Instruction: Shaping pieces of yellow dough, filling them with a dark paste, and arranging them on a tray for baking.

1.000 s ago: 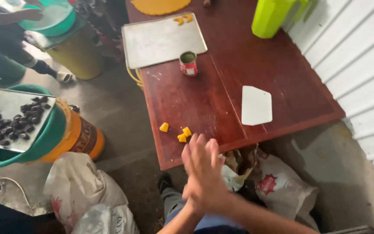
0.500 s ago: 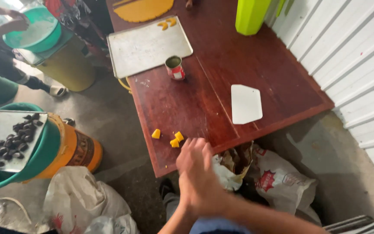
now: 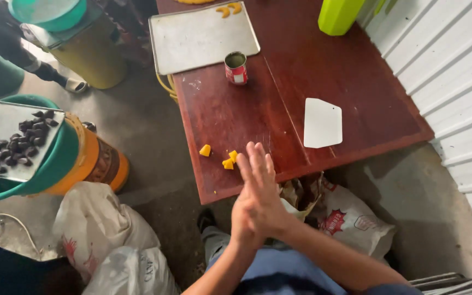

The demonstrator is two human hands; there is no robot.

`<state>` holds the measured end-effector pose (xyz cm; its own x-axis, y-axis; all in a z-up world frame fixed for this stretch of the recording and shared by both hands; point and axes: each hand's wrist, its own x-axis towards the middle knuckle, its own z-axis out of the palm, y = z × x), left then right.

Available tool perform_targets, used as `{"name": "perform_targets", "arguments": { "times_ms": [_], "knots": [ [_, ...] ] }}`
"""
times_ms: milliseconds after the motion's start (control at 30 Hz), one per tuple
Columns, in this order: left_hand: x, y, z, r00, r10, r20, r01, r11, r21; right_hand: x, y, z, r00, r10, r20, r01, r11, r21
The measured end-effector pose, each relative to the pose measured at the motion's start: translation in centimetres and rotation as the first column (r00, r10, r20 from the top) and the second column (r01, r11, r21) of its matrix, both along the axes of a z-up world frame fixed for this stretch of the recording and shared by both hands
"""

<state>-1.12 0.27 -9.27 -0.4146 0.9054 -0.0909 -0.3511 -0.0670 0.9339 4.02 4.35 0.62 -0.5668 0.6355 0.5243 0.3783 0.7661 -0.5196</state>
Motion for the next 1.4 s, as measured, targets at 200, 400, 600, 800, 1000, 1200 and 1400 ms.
{"name": "perform_targets", "arguments": {
  "times_ms": [200,400,600,800,1000,1200,1400],
  "knots": [
    [-3.3,2.4,7.4,0.603,-0.090,0.793,-0.151,0.963,0.225,3.6,2.4,0.3,0.973,0.165,-0.158,-0.175,0.983,-0.052],
    [-1.9,1.7,6.0,0.712,-0.242,0.659,0.051,0.954,0.296,4.3,1.5,-0.6,0.987,0.091,-0.132,-0.093,0.996,-0.011],
    [-2.1,0.6,4.5,0.956,-0.031,0.292,0.004,0.996,0.094,5.5,2.6,-1.1,0.990,-0.060,-0.125,0.082,0.981,0.177],
    [-2.4,0.3,6.0,0.953,0.030,0.301,-0.045,0.998,0.042,5.3,2.6,-0.8,0.980,0.032,-0.194,-0.001,0.987,0.160],
    [-2.6,0.1,6.3,0.966,0.076,0.247,-0.101,0.991,0.089,5.5,2.1,0.3,0.969,0.056,-0.240,-0.056,0.998,0.007],
    [-2.7,-0.2,7.0,0.982,0.089,0.168,-0.117,0.979,0.168,6.7,2.1,2.1,0.970,-0.067,-0.235,-0.065,0.858,-0.509],
    [-2.8,-0.1,6.3,0.992,0.063,0.107,-0.086,0.969,0.231,6.5,2.4,2.1,0.979,-0.056,-0.198,-0.054,0.859,-0.510]
  ]
}}
